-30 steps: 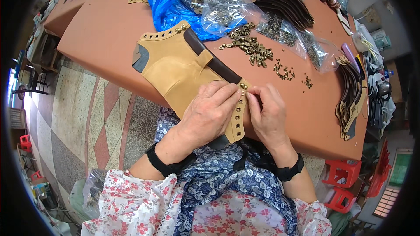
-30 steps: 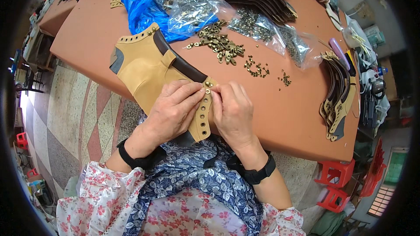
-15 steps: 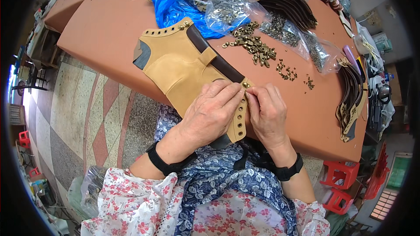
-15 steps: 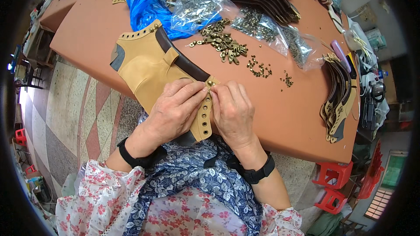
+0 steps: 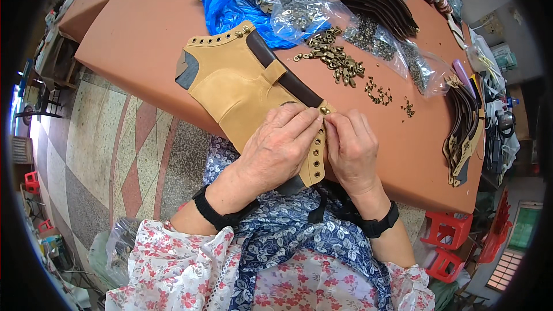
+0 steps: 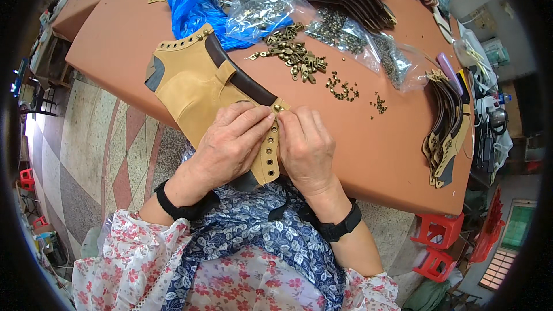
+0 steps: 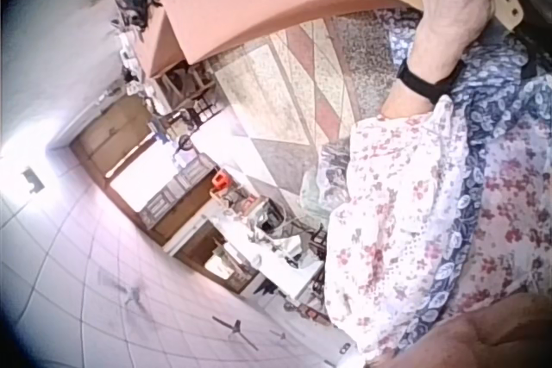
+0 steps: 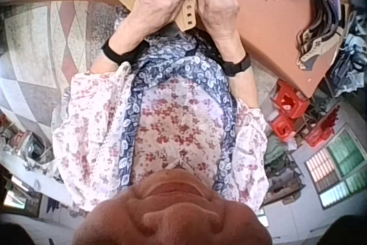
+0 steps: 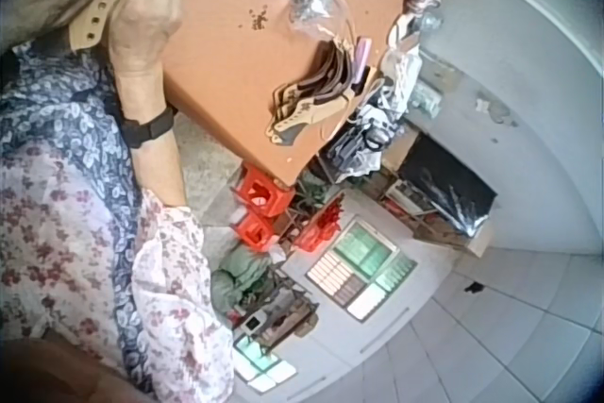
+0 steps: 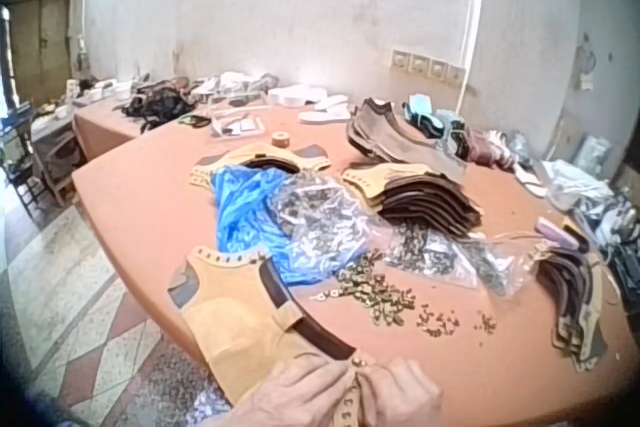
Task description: Manually inserting small metal decorative eyelets or studs into the pre-punched holes of a leather shoe upper component.
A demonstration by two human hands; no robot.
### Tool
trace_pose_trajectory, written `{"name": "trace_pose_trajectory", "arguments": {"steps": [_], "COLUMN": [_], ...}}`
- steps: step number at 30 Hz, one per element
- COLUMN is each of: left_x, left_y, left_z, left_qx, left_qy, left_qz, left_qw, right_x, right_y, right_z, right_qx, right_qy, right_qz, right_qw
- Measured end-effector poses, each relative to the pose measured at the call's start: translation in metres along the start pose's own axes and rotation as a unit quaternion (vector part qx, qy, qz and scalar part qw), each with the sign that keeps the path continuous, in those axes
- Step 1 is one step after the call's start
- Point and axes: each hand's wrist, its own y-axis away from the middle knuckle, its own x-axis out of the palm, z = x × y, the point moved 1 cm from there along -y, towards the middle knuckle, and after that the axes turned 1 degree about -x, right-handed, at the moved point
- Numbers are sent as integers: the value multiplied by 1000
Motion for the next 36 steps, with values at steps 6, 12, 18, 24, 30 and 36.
{"name": "trace_pose_trajectory", "arguments": {"steps": [6, 12, 18, 24, 30, 36], "left_x": [-3, -3, 0, -3, -4, -3], "left_y": [-1, -1, 0, -1, -1, -1], "left_z": [-2, -2, 0, 0, -1, -1], "left_qx": [-9, -13, 1, -7, -7, -7], "left_qy": [-1, 7, 5, 5, 0, 4], "left_qz": [11, 16, -3, 17, 17, 15], "left_qw": [1000, 1000, 1000, 1000, 1000, 1000], "right_x": [-3, -4, -7, -7, -7, -6], "right_y": [3, 6, 6, 9, 9, 8], "right_z": [1, 0, 2, -4, -1, -1], "right_qx": [-15, -1, 14, 83, 33, 24], "right_qy": [-3, -30, -43, -113, -66, -49], "right_qz": [2, 2, 5, 14, 0, -12], "right_qw": [1000, 1000, 999, 990, 997, 998]}}
